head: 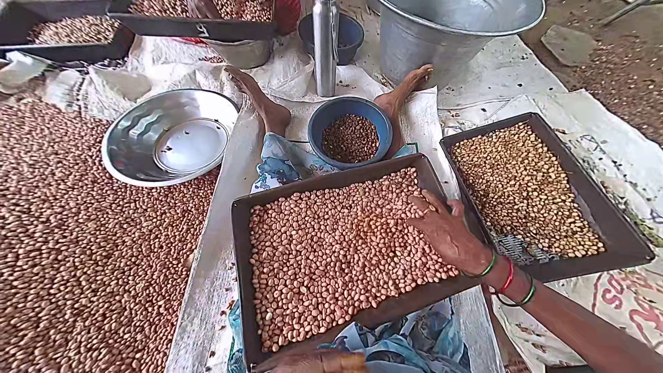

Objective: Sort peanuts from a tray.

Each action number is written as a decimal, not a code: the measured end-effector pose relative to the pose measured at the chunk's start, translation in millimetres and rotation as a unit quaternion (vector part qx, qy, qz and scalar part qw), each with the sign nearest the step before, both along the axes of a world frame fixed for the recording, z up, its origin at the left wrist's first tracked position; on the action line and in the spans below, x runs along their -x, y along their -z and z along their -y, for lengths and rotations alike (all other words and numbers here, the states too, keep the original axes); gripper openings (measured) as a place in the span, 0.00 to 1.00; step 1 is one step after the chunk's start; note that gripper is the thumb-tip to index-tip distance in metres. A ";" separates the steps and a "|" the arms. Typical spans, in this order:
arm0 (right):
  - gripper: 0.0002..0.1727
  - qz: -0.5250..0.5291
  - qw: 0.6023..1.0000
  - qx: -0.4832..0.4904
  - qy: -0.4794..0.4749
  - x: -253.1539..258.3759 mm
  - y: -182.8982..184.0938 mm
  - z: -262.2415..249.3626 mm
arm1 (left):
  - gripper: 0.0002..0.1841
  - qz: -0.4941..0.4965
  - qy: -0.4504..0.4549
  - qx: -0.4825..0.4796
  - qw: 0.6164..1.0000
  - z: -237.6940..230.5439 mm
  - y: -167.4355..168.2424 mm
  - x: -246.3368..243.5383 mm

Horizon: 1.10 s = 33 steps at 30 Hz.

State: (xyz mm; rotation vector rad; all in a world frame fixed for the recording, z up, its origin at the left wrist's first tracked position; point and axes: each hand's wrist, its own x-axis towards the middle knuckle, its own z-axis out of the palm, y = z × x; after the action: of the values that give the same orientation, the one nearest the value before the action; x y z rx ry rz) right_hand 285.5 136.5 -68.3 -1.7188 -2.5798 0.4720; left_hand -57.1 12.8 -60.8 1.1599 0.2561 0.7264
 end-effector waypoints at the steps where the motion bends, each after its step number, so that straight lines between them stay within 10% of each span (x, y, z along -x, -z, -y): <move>1: 0.17 -0.015 1.000 -0.022 0.008 -1.5 -2.7 7.8 | 0.39 -0.025 -0.031 0.023 0.999 4.1 9.1 5.6; 7: 0.14 -0.165 0.926 0.294 -0.167 76.1 24.4 48.1 | 0.36 -0.039 -0.062 0.093 0.993 18.1 30.2 4.2; 12: 0.27 -0.233 0.948 0.200 -0.084 103.1 21.4 -13.8 | 0.32 -0.041 -0.027 0.072 0.996 18.8 24.8 -7.3; 17: 0.08 -0.248 0.967 -0.003 0.054 12.7 -4.8 -42.5 | 0.32 -0.037 -0.048 0.087 0.994 28.4 36.9 2.8; 25: 0.09 -0.026 0.998 -0.057 -0.003 -20.4 33.1 -10.0 | 0.31 -0.011 -0.034 0.097 0.995 21.9 44.2 2.9; 33: 0.03 -0.169 0.965 -0.129 0.154 -48.7 -6.1 -7.9 | 0.31 -0.013 -0.036 0.098 0.994 21.4 47.8 3.4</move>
State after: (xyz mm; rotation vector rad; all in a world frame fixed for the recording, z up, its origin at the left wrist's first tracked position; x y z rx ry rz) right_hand 334.2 144.4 -62.2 -1.7278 -1.9970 0.3604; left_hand -60.6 -8.6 -108.6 0.9772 0.3838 0.7329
